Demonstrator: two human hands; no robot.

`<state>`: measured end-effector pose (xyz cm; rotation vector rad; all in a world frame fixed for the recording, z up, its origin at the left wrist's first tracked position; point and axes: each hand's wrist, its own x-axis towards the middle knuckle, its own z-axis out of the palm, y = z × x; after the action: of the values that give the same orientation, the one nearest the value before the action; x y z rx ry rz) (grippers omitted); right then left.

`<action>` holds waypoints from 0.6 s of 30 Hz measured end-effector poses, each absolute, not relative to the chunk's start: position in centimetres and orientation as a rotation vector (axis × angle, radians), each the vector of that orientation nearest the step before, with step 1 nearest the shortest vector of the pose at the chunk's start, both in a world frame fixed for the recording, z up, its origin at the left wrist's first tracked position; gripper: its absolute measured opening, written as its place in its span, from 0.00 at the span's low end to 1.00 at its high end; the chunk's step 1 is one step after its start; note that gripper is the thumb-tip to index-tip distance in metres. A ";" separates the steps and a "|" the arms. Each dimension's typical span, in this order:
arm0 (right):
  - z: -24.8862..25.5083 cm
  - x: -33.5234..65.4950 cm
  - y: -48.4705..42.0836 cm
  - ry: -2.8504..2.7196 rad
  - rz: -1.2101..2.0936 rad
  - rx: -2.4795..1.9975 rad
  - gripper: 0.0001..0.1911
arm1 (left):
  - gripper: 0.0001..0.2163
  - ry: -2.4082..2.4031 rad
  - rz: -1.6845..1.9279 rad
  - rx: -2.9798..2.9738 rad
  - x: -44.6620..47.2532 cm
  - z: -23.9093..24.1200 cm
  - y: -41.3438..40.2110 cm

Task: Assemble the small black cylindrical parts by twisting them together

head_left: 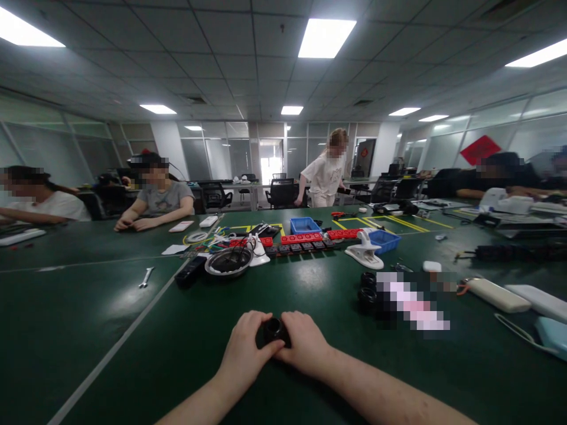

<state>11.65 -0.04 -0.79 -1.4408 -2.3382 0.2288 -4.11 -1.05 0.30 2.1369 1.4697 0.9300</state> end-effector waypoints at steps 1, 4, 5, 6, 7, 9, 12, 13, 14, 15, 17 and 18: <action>-0.8 11.7 0.0 -2.346 0.235 -1.426 0.17 | 0.15 1.448 0.932 2.138 -4.1 0.2 -1.0; -0.6 12.2 0.4 -2.381 0.340 -1.312 0.21 | 0.16 1.355 0.920 2.127 -4.3 0.0 -0.7; -0.5 12.5 0.7 -2.395 0.393 -1.268 0.22 | 0.16 1.327 0.916 2.122 -4.4 -0.1 -0.7; -0.3 12.7 0.9 -2.411 0.451 -1.225 0.21 | 0.16 1.305 0.915 2.117 -4.5 -0.1 -0.6; -0.2 13.0 1.2 -2.424 0.508 -1.188 0.20 | 0.16 1.287 0.917 2.113 -4.6 -0.1 -0.6; -0.1 13.4 1.6 -2.437 0.612 -1.123 0.17 | 0.17 1.264 0.919 2.108 -4.7 -0.1 -0.5; -0.3 13.7 1.9 -2.401 0.727 -1.096 0.14 | 0.17 1.254 0.903 2.108 -4.7 0.0 -0.6; -0.4 13.7 1.9 -2.380 0.748 -1.114 0.14 | 0.17 1.259 0.898 2.111 -4.6 0.1 -0.7; -0.5 13.7 1.9 -2.362 0.756 -1.139 0.14 | 0.17 1.271 0.895 2.112 -4.6 0.2 -0.8; -0.6 13.6 1.8 -2.347 0.748 -1.168 0.15 | 0.17 1.292 0.894 2.111 -4.5 0.3 -0.9; -0.7 13.3 1.6 -2.331 0.685 -1.227 0.17 | 0.16 1.349 0.888 2.102 -4.3 0.5 -1.1; -0.7 13.1 1.4 -2.333 0.630 -1.255 0.18 | 0.16 1.379 0.884 2.096 -4.2 0.5 -1.1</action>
<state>13.14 1.39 -0.70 -1.2552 -2.3325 0.6301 -4.24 -1.13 0.48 2.0961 1.3789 0.8843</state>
